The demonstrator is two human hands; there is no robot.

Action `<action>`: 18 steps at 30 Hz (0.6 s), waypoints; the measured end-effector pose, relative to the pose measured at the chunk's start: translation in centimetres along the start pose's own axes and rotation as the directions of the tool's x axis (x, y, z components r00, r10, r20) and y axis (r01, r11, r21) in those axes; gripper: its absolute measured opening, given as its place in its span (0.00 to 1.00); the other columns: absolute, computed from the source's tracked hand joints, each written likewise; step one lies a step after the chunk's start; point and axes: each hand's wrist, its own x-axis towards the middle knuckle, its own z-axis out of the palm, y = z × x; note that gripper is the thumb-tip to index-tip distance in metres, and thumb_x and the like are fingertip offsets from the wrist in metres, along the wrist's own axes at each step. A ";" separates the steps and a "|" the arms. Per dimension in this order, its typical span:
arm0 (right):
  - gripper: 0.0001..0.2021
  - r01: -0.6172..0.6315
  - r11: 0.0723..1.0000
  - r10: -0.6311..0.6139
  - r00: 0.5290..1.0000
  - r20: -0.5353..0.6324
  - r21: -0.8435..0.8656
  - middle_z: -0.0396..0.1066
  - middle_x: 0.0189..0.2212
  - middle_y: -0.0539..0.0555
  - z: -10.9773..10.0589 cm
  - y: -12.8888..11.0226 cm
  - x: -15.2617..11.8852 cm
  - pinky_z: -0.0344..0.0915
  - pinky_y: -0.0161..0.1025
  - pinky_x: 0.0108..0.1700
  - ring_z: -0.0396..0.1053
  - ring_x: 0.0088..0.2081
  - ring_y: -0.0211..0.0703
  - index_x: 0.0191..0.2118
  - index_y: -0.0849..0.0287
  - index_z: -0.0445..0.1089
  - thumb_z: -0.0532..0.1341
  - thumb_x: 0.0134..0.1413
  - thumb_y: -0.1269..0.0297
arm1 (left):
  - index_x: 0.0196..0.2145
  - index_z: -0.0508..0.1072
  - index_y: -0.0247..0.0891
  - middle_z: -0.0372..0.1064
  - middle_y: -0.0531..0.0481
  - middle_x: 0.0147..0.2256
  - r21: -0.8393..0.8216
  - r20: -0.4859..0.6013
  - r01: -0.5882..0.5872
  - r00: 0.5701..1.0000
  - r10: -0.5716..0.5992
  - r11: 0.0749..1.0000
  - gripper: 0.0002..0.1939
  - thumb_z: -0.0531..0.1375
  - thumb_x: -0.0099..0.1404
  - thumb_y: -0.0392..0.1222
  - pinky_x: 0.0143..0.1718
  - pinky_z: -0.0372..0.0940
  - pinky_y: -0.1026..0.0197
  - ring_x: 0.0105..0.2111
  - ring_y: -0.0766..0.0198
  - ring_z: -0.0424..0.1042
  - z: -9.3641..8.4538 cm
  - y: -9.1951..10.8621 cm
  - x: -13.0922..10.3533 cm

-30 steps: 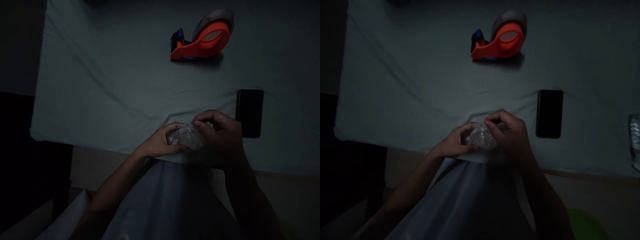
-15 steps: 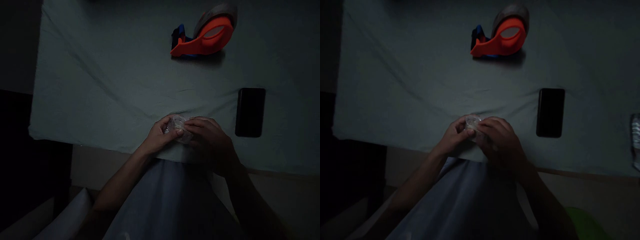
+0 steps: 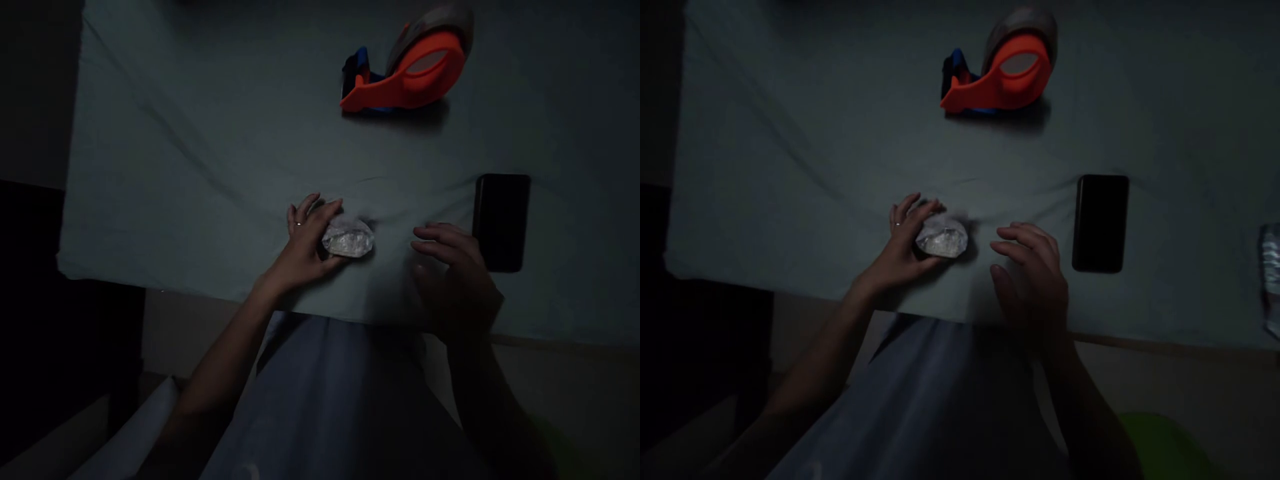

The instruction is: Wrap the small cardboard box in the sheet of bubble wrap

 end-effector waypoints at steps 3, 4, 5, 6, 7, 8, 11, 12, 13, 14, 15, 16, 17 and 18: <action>0.11 0.048 0.998 -0.047 0.999 0.024 -0.037 0.73 0.45 0.55 0.3 0.2 0.0 0.67 0.57 0.53 0.70 0.52 0.52 0.45 0.51 0.70 0.61 0.56 0.69 | 0.65 0.51 0.45 0.56 0.38 0.63 0.068 0.021 0.024 0.999 -0.025 0.997 0.42 0.65 0.58 0.46 0.65 0.31 0.28 0.69 0.41 0.41 0.0 -0.3 -0.5; 0.11 0.062 0.997 -0.060 0.997 0.042 -0.047 0.73 0.45 0.55 0.5 0.2 0.2 0.67 0.56 0.53 0.70 0.51 0.52 0.45 0.52 0.70 0.60 0.56 0.70 | 0.64 0.54 0.45 0.57 0.38 0.62 0.067 0.018 0.019 1.000 -0.020 0.998 0.39 0.64 0.59 0.45 0.65 0.33 0.30 0.69 0.42 0.43 0.1 -0.3 -0.5; 0.12 0.078 0.996 -0.075 0.995 0.062 -0.051 0.73 0.45 0.56 0.6 0.1 0.4 0.68 0.55 0.53 0.70 0.51 0.51 0.45 0.52 0.69 0.60 0.56 0.71 | 0.62 0.56 0.45 0.59 0.39 0.61 0.058 0.006 0.011 1.000 -0.012 0.998 0.35 0.64 0.59 0.44 0.66 0.34 0.32 0.69 0.44 0.45 0.2 -0.2 -0.5; 0.11 0.094 0.994 -0.089 0.992 0.086 -0.050 0.73 0.46 0.56 0.7 -0.1 0.6 0.68 0.54 0.53 0.70 0.51 0.51 0.45 0.53 0.69 0.60 0.56 0.71 | 0.60 0.59 0.44 0.61 0.40 0.60 0.045 -0.010 0.006 1.000 -0.006 0.999 0.32 0.64 0.59 0.44 0.67 0.36 0.34 0.68 0.46 0.48 0.3 -0.1 -0.4; 0.11 0.105 0.993 -0.099 0.989 0.110 -0.046 0.73 0.46 0.57 0.8 -0.2 0.9 0.68 0.54 0.53 0.70 0.51 0.50 0.46 0.54 0.69 0.60 0.57 0.71 | 0.58 0.60 0.44 0.62 0.40 0.59 0.028 -0.025 0.002 1.000 -0.001 1.000 0.31 0.64 0.59 0.43 0.67 0.38 0.35 0.67 0.47 0.51 0.4 0.0 -0.3; 0.11 0.108 0.993 -0.102 0.986 0.132 -0.039 0.72 0.47 0.58 1.0 -0.3 1.1 0.68 0.53 0.53 0.69 0.51 0.50 0.46 0.54 0.69 0.59 0.57 0.71 | 0.57 0.61 0.44 0.63 0.40 0.58 0.011 -0.036 -0.001 0.999 0.001 1.000 0.30 0.65 0.59 0.43 0.67 0.41 0.36 0.65 0.48 0.54 0.5 0.1 -0.2; 0.12 0.057 0.998 -0.050 0.984 0.174 -0.032 0.71 0.50 0.61 1.3 -0.5 1.9 0.67 0.51 0.55 0.68 0.53 0.49 0.49 0.57 0.69 0.59 0.58 0.70 | 0.63 0.53 0.45 0.59 0.38 0.60 -0.031 -0.050 -0.023 0.999 0.022 0.999 0.37 0.65 0.59 0.44 0.65 0.49 0.38 0.63 0.49 0.57 0.5 0.2 0.0; 0.14 0.019 0.999 -0.013 0.983 0.181 -0.032 0.70 0.51 0.61 1.5 -0.5 2.1 0.67 0.51 0.55 0.68 0.54 0.49 0.50 0.57 0.68 0.59 0.58 0.69 | 0.65 0.49 0.45 0.56 0.37 0.61 -0.031 -0.062 -0.039 0.997 0.038 0.999 0.42 0.65 0.59 0.46 0.65 0.50 0.38 0.64 0.48 0.56 0.4 0.2 0.0; 0.15 -0.024 0.999 0.028 0.982 0.189 -0.027 0.70 0.51 0.61 1.6 -0.4 2.2 0.67 0.50 0.56 0.68 0.54 0.49 0.52 0.58 0.68 0.59 0.58 0.68 | 0.66 0.45 0.45 0.52 0.36 0.63 -0.019 -0.085 -0.056 0.995 0.054 0.998 0.45 0.65 0.59 0.48 0.65 0.50 0.37 0.65 0.46 0.53 0.3 0.2 -0.1; 0.17 -0.070 0.997 0.072 0.977 0.203 -0.014 0.70 0.51 0.61 1.8 -0.3 2.3 0.68 0.50 0.55 0.69 0.53 0.49 0.53 0.57 0.66 0.60 0.58 0.67 | 0.67 0.43 0.45 0.49 0.36 0.65 0.004 -0.111 -0.070 0.991 0.070 0.998 0.48 0.66 0.58 0.51 0.65 0.49 0.37 0.66 0.45 0.49 0.2 0.3 -0.3; 0.19 -0.121 0.993 0.117 0.968 0.220 0.006 0.70 0.52 0.60 2.1 -0.3 2.2 0.68 0.49 0.54 0.69 0.52 0.48 0.55 0.57 0.65 0.60 0.58 0.67 | 0.67 0.44 0.45 0.46 0.35 0.65 0.035 -0.131 -0.081 0.988 0.085 0.996 0.49 0.67 0.57 0.53 0.65 0.49 0.36 0.67 0.43 0.47 0.1 0.4 -0.4; 0.21 -0.173 0.985 0.161 0.957 0.242 0.027 0.69 0.52 0.60 2.4 -0.2 2.1 0.70 0.48 0.52 0.70 0.51 0.48 0.57 0.56 0.63 0.60 0.58 0.65 | 0.66 0.48 0.44 0.46 0.35 0.65 0.069 -0.142 -0.086 0.985 0.095 0.994 0.47 0.67 0.56 0.54 0.65 0.48 0.36 0.67 0.43 0.46 0.0 0.5 -0.6; 0.22 -0.225 0.973 0.205 0.941 0.269 0.043 0.70 0.52 0.59 2.7 -0.1 1.9 0.71 0.48 0.50 0.71 0.49 0.48 0.58 0.56 0.62 0.61 0.57 0.64 | 0.64 0.53 0.43 0.49 0.36 0.64 0.096 -0.146 -0.084 0.984 0.098 0.992 0.43 0.67 0.57 0.53 0.65 0.49 0.37 0.66 0.43 0.48 0.0 0.8 -0.9; 0.23 -0.272 0.961 0.245 0.922 0.301 0.051 0.70 0.51 0.59 3.0 -0.1 1.7 0.72 0.47 0.47 0.72 0.47 0.47 0.59 0.55 0.61 0.61 0.57 0.62 | 0.61 0.57 0.42 0.53 0.37 0.61 0.107 -0.146 -0.079 0.985 0.094 0.991 0.38 0.67 0.58 0.50 0.64 0.51 0.39 0.64 0.45 0.52 0.1 1.1 -1.1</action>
